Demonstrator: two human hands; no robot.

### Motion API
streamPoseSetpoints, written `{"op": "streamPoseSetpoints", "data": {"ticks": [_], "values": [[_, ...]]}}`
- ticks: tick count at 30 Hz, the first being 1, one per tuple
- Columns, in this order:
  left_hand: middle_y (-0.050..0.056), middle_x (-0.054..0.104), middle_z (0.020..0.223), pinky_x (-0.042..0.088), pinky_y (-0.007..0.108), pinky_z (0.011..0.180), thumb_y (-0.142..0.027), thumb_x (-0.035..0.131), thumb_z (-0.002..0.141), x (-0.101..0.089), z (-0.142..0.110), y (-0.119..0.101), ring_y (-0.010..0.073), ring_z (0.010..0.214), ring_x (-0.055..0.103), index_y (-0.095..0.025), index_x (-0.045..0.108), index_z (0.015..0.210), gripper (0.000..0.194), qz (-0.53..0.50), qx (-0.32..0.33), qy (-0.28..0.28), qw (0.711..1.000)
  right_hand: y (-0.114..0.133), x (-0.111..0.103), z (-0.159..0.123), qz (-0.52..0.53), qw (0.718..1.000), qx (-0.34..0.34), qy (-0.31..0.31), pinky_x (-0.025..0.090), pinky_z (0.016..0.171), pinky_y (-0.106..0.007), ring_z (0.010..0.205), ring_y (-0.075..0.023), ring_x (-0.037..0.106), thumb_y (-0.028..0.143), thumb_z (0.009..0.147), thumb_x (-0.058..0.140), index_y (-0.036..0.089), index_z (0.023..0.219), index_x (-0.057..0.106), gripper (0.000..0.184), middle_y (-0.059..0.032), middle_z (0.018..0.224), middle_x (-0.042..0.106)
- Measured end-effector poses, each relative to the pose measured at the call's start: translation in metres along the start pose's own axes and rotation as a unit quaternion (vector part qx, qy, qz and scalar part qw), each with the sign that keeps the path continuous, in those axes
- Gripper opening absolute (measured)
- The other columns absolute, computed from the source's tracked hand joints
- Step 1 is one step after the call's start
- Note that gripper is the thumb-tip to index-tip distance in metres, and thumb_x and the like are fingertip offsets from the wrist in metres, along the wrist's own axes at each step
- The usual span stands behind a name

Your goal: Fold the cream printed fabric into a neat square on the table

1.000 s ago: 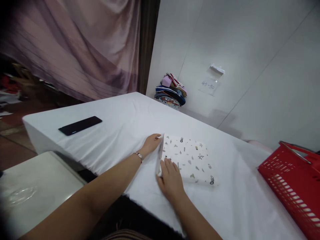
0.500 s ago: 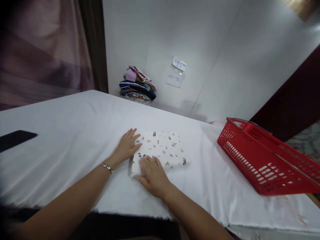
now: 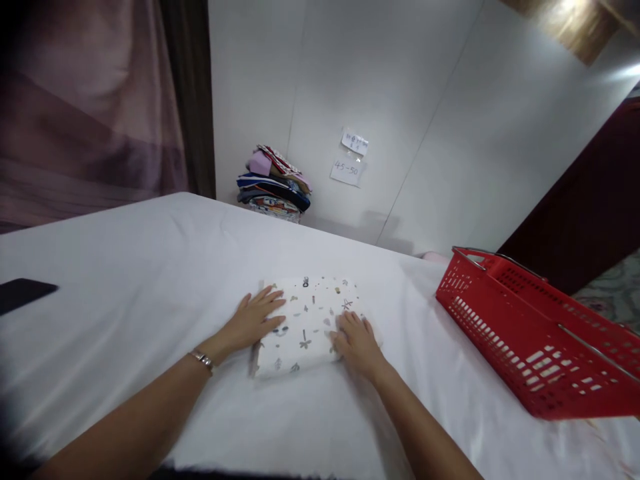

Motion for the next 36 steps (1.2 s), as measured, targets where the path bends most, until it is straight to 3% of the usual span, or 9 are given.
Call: {"op": "streamPoseSetpoints", "data": {"ticks": [6, 10, 14, 19, 24, 26, 31, 36], "values": [[-0.001, 0.03, 0.145, 0.008, 0.056, 0.107, -0.048, 0.038, 0.085, 0.0, -0.001, 0.0, 0.0243, 0.137, 0.013, -0.031, 0.046, 0.126, 0.046, 0.004, -0.008, 0.002, 1.0, 0.038, -0.019, 0.063, 0.011, 0.998, -0.058, -0.024, 0.007, 0.109, -0.039, 0.137, -0.0192, 0.009, 0.057, 0.089, 0.025, 0.018, 0.14, 0.028, 0.065, -0.0062, 0.149, 0.019], [-0.002, 0.03, 0.145, 0.008, 0.056, 0.107, -0.048, 0.039, 0.085, 0.0, -0.002, 0.0, 0.0241, 0.137, 0.013, -0.032, 0.046, 0.126, 0.045, 0.001, -0.01, 0.003, 1.0, 0.064, -0.012, 0.113, -0.015, 0.994, -0.1, -0.04, 0.007, 0.109, -0.041, 0.137, -0.0217, 0.006, 0.056, 0.089, 0.026, 0.015, 0.141, 0.026, 0.066, -0.0088, 0.149, 0.016], [-0.002, 0.03, 0.145, 0.007, 0.056, 0.107, -0.049, 0.039, 0.085, 0.001, -0.002, 0.002, 0.0237, 0.137, 0.013, -0.032, 0.045, 0.127, 0.045, -0.009, -0.01, 0.008, 1.0, 0.063, 0.009, 0.143, -0.047, 0.994, -0.098, -0.01, 0.004, 0.109, -0.04, 0.137, -0.0203, 0.006, 0.057, 0.089, 0.022, 0.015, 0.142, 0.023, 0.068, -0.0072, 0.149, 0.016], [-0.001, 0.03, 0.145, 0.007, 0.056, 0.107, -0.048, 0.039, 0.085, 0.004, -0.001, 0.004, 0.0237, 0.137, 0.013, -0.032, 0.043, 0.128, 0.045, -0.022, -0.004, 0.008, 1.0, 0.052, 0.025, 0.15, -0.06, 0.994, -0.087, 0.005, 0.002, 0.109, -0.039, 0.138, -0.0183, 0.005, 0.06, 0.088, 0.016, 0.018, 0.143, 0.019, 0.07, -0.0035, 0.15, 0.015], [-0.001, 0.031, 0.145, 0.009, 0.057, 0.107, -0.048, 0.039, 0.085, 0.003, -0.001, 0.004, 0.0247, 0.137, 0.014, -0.033, 0.044, 0.127, 0.045, -0.025, -0.004, 0.007, 1.0, 0.049, 0.017, 0.154, -0.031, 0.994, -0.095, 0.032, 0.004, 0.109, -0.038, 0.137, -0.0197, 0.008, 0.062, 0.087, 0.017, 0.017, 0.143, 0.02, 0.072, -0.0055, 0.149, 0.017], [-0.001, 0.03, 0.145, 0.01, 0.057, 0.107, -0.048, 0.039, 0.085, 0.003, -0.002, 0.003, 0.0247, 0.137, 0.013, -0.032, 0.044, 0.127, 0.045, -0.029, -0.006, 0.008, 1.0, 0.04, 0.01, 0.155, -0.032, 0.995, -0.089, 0.025, 0.003, 0.109, -0.038, 0.137, -0.0196, 0.006, 0.062, 0.087, 0.017, 0.016, 0.143, 0.017, 0.073, -0.0059, 0.15, 0.014], [-0.001, 0.031, 0.145, 0.01, 0.057, 0.107, -0.048, 0.038, 0.085, 0.002, -0.002, 0.001, 0.0241, 0.137, 0.013, -0.033, 0.044, 0.127, 0.045, -0.041, -0.001, 0.012, 0.999, 0.0, 0.006, 0.156, -0.079, 0.997, 0.0, 0.001, 0.003, 0.109, -0.04, 0.137, -0.0205, 0.007, 0.058, 0.088, 0.017, 0.013, 0.142, 0.021, 0.07, -0.0069, 0.149, 0.016], [-0.001, 0.031, 0.144, 0.012, 0.056, 0.106, -0.048, 0.039, 0.084, 0.003, -0.001, 0.002, 0.0246, 0.137, 0.013, -0.033, 0.045, 0.126, 0.045, -0.041, -0.01, 0.013, 0.999, -0.004, 0.007, 0.157, -0.061, 0.998, -0.006, 0.004, 0.005, 0.109, -0.04, 0.137, -0.02, 0.01, 0.059, 0.088, 0.018, 0.014, 0.142, 0.024, 0.07, -0.0056, 0.148, 0.019]]}}
Point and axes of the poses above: each hand's wrist, its own z-axis towards the middle knuckle, its own x-axis out of the palm, y = z × x, the point moved 5 cm from there along z, towards the middle knuckle
